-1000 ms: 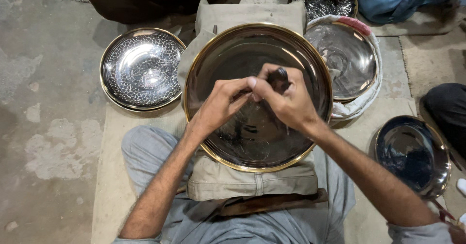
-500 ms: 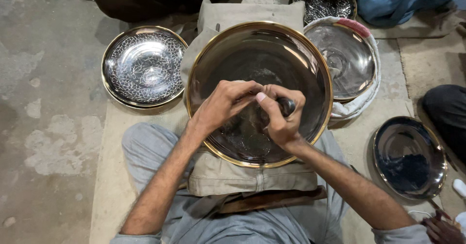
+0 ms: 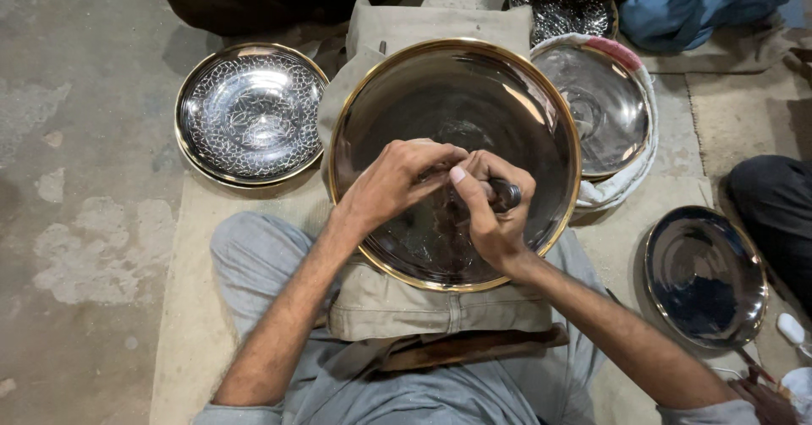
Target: The person sits on the floor and uses a small tool to rub the interior surface of a large metal bowl with a gold rim. They repeatedly move the tool in circular motions across the bowl's surface, occasionally adjusting their grip and the bowl's position.
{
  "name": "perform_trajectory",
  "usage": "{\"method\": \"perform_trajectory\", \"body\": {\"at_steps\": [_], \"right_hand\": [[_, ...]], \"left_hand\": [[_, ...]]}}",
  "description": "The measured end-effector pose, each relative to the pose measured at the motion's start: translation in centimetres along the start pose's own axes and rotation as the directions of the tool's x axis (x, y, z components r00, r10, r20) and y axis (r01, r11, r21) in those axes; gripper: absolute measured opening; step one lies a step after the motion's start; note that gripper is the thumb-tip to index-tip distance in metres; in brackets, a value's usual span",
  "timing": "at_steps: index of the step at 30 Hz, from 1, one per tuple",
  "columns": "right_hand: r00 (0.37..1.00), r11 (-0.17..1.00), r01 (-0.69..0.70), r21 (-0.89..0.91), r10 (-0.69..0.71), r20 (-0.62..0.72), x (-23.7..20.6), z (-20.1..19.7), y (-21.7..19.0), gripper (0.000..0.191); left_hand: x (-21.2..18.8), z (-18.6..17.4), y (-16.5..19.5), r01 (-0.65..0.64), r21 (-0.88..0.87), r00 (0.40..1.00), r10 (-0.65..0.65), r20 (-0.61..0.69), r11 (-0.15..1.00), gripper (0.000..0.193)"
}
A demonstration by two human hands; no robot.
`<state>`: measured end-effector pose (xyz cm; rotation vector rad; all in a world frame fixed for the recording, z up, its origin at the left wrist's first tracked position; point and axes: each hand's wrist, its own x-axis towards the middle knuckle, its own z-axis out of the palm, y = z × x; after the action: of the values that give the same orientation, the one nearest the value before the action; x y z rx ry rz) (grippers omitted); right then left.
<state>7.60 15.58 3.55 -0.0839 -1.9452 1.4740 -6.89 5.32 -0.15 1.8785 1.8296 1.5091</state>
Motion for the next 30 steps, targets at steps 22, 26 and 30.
{"method": "perform_trajectory", "body": {"at_steps": [22, 26, 30], "right_hand": [[0.847, 0.567, -0.157, -0.809, 0.498, 0.184, -9.3, -21.8, 13.0, 0.073], [0.870, 0.492, -0.165, -0.855, 0.481, 0.109, -10.3, -21.5, 12.0, 0.054], [0.902, 0.554, -0.082, -0.829, 0.395, 0.175, -9.9, -20.9, 11.8, 0.044]], "left_hand": [[-0.7, 0.4, -1.4, -0.040, -0.016, 0.998, 0.040, -0.044, 0.999, 0.042], [-0.8, 0.4, -1.4, -0.025, 0.001, 0.999, 0.025, -0.039, 1.000, 0.036], [-0.7, 0.4, -1.6, -0.003, 0.007, 0.999, 0.003, -0.039, 1.000, 0.035]]}}
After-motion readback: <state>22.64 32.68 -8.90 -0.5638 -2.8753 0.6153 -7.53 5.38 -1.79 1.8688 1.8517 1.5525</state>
